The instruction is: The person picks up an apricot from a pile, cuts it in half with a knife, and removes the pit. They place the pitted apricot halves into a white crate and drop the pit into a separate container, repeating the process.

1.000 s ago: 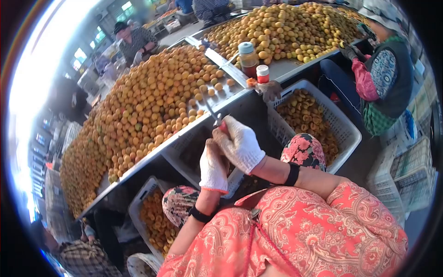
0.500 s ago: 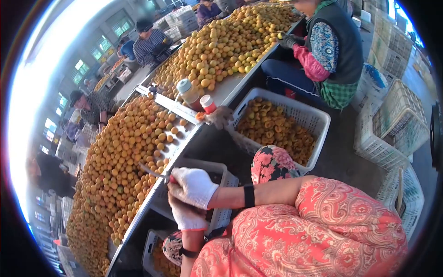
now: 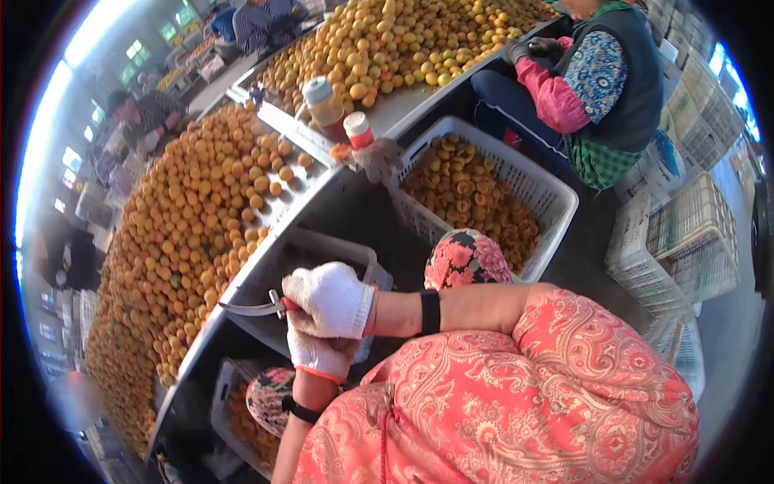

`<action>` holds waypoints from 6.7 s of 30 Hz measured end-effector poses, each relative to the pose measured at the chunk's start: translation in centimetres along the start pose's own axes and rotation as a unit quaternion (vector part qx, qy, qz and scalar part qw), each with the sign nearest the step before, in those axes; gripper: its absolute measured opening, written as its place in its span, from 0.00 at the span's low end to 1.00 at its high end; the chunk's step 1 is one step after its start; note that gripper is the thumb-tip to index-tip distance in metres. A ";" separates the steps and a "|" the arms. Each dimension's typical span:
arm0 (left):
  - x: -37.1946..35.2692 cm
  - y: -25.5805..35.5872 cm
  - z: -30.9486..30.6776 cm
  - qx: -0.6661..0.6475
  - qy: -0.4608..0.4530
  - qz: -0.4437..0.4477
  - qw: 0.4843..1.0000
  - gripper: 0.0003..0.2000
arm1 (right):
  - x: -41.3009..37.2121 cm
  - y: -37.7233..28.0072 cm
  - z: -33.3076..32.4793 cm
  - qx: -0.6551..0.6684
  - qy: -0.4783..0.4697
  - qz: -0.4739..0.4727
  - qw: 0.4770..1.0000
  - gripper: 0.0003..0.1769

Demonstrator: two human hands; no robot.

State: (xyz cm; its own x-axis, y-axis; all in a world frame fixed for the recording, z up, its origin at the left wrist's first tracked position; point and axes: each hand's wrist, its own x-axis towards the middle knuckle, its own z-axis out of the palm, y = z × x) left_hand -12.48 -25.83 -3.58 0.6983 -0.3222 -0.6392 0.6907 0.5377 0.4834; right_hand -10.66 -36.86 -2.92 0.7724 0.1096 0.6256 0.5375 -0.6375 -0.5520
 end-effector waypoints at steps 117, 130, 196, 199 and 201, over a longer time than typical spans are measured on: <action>-4.2 2.3 1.0 -0.006 -0.200 0.109 0.974 0.19 | 4.0 -2.2 -3.2 0.733 0.040 0.203 0.647 0.24; 0.4 2.0 -0.6 0.409 -0.110 0.366 0.829 0.19 | 4.5 -1.1 -2.9 0.682 0.071 0.401 0.607 0.27; -8.1 14.8 -17.9 0.287 0.176 0.305 0.891 0.09 | 0.0 2.2 4.9 0.056 -0.177 0.143 0.972 0.12; -8.1 17.7 -24.1 0.351 0.314 0.335 0.816 0.08 | -0.9 2.8 4.5 0.086 -0.199 0.158 0.963 0.13; -6.5 22.0 -33.4 0.657 0.473 0.306 0.501 0.13 | -1.3 3.0 4.3 0.083 -0.225 0.173 0.955 0.13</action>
State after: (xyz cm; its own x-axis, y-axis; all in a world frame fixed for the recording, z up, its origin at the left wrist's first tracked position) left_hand -8.15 14.11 -8.76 0.8829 0.4369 0.1723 0.3630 -0.8676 0.3400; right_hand -8.55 -35.62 -7.78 0.9609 0.2539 0.1105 0.2407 -0.5687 -0.7865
